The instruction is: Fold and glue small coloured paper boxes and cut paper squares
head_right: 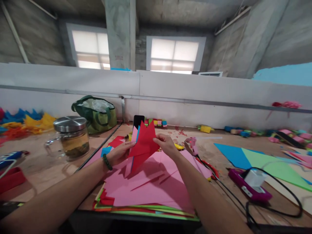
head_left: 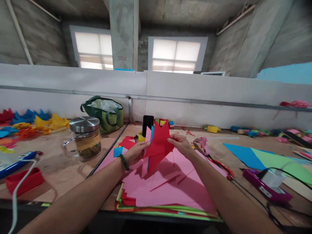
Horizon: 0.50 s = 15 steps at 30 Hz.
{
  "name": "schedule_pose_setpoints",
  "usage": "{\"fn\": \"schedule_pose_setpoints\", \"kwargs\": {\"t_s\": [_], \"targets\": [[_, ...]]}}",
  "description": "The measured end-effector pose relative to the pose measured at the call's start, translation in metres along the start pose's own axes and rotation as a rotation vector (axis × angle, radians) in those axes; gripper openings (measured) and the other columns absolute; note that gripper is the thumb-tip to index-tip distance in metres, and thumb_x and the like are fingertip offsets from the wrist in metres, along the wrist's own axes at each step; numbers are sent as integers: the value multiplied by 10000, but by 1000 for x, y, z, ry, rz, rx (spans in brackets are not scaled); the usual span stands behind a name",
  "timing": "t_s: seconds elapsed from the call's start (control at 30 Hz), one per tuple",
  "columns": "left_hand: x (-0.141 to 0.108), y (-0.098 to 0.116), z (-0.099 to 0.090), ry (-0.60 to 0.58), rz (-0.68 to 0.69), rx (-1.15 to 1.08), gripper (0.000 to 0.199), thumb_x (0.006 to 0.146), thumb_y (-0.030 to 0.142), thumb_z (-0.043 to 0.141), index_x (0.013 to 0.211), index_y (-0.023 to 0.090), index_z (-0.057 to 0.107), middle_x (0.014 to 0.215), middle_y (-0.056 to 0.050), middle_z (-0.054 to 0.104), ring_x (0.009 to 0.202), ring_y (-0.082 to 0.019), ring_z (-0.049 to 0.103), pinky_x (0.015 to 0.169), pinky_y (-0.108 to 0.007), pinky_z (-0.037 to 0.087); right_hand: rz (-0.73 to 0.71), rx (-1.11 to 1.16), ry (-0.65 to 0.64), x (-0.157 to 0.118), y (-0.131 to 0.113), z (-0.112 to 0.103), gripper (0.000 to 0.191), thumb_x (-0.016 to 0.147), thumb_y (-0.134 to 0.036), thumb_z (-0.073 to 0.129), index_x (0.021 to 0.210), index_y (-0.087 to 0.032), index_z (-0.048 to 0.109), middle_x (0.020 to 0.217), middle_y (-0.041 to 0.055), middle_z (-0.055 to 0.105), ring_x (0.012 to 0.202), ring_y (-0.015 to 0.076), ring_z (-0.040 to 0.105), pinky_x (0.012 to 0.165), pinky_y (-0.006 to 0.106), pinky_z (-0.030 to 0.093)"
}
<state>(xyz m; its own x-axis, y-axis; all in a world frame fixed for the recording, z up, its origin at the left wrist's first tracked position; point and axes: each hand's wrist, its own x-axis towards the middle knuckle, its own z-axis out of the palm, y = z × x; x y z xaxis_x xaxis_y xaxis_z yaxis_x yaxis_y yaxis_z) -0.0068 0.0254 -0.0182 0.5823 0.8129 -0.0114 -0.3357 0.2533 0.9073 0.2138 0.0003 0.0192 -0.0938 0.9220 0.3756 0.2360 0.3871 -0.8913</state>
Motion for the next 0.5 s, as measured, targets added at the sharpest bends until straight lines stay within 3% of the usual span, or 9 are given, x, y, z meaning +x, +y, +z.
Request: {"fn": "schedule_pose_setpoints", "kwargs": {"t_s": [0.13, 0.3, 0.5], "targets": [[-4, -3, 6, -40, -3, -44, 158, 829, 251, 651, 889, 112, 696, 811, -77, 742, 727, -165, 701, 684, -226, 532, 26, 28, -6, -2, 13, 8, 243, 704, -429, 681, 679, -188, 674, 642, -8, 655, 603, 151, 582, 562, 267, 457], [-3, -7, 11, 14, 3, -54, 129, 808, 176, 654, 900, 93, 689, 800, -93, 744, 658, -154, 696, 653, -229, 544, 56, 88, -9, -5, 23, 19, 245, 651, -428, 739, 700, -195, 681, 666, -9, 673, 620, 153, 601, 584, 274, 488], [0, -3, 5, 106, 51, -107, 139, 862, 158, 555, 900, 102, 675, 802, -90, 746, 737, -181, 710, 716, -269, 564, 98, 196, 89, -1, 19, 2, 273, 670, -438, 731, 734, -190, 636, 624, -16, 656, 554, 134, 601, 536, 259, 483]]}}
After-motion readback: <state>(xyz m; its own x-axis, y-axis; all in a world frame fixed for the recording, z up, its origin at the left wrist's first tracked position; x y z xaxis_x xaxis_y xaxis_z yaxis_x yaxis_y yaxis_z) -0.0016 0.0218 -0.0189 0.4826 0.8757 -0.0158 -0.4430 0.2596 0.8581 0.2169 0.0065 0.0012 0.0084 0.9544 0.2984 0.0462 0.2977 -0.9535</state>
